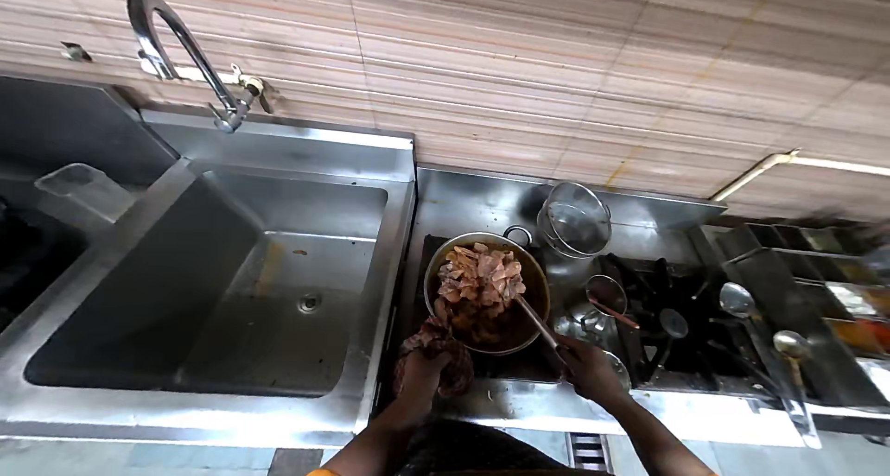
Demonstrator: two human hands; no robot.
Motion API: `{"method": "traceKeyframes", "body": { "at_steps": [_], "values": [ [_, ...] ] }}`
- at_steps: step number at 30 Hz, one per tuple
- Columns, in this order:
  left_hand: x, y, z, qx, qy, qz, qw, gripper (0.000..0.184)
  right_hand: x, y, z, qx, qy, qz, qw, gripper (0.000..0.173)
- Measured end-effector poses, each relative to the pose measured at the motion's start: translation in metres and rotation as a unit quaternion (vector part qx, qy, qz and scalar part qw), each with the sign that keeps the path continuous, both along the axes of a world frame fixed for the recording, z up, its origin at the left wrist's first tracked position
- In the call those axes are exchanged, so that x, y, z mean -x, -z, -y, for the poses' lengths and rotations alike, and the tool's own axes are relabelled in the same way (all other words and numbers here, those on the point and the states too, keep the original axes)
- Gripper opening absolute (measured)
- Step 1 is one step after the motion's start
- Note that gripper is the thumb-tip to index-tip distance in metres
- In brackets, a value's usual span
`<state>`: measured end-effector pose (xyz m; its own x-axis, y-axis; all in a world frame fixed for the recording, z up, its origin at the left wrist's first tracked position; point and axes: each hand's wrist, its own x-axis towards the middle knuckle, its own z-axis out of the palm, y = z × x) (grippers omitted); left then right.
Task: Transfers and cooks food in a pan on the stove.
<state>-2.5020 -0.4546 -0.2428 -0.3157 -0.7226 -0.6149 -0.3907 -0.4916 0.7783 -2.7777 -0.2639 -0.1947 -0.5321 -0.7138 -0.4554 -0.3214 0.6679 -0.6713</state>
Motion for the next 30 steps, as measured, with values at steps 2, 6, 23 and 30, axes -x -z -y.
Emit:
{"method": "traceKeyframes", "body": {
  "at_steps": [2, 6, 23, 30],
  "values": [
    [-0.001, -0.001, 0.001, 0.001, -0.001, -0.009, 1.0, 0.053, -0.005, -0.015, -0.001, 0.004, -0.05, -0.083, 0.995, 0.036],
    [-0.001, -0.002, 0.006, 0.014, 0.012, -0.009, 1.0, 0.053, -0.027, -0.045, 0.006, 0.01, -0.138, -0.247, 0.959, 0.035],
    [-0.009, -0.001, 0.016, 0.008, 0.065, -0.049, 0.997, 0.065, -0.022, -0.08, 0.006, -0.173, -0.089, 0.139, 0.971, 0.031],
    [-0.012, 0.004, 0.019, 0.0, 0.059, -0.045, 0.997, 0.069, -0.124, 0.008, 0.039, 0.07, 0.147, 0.278, 0.947, 0.026]
  ]
}}
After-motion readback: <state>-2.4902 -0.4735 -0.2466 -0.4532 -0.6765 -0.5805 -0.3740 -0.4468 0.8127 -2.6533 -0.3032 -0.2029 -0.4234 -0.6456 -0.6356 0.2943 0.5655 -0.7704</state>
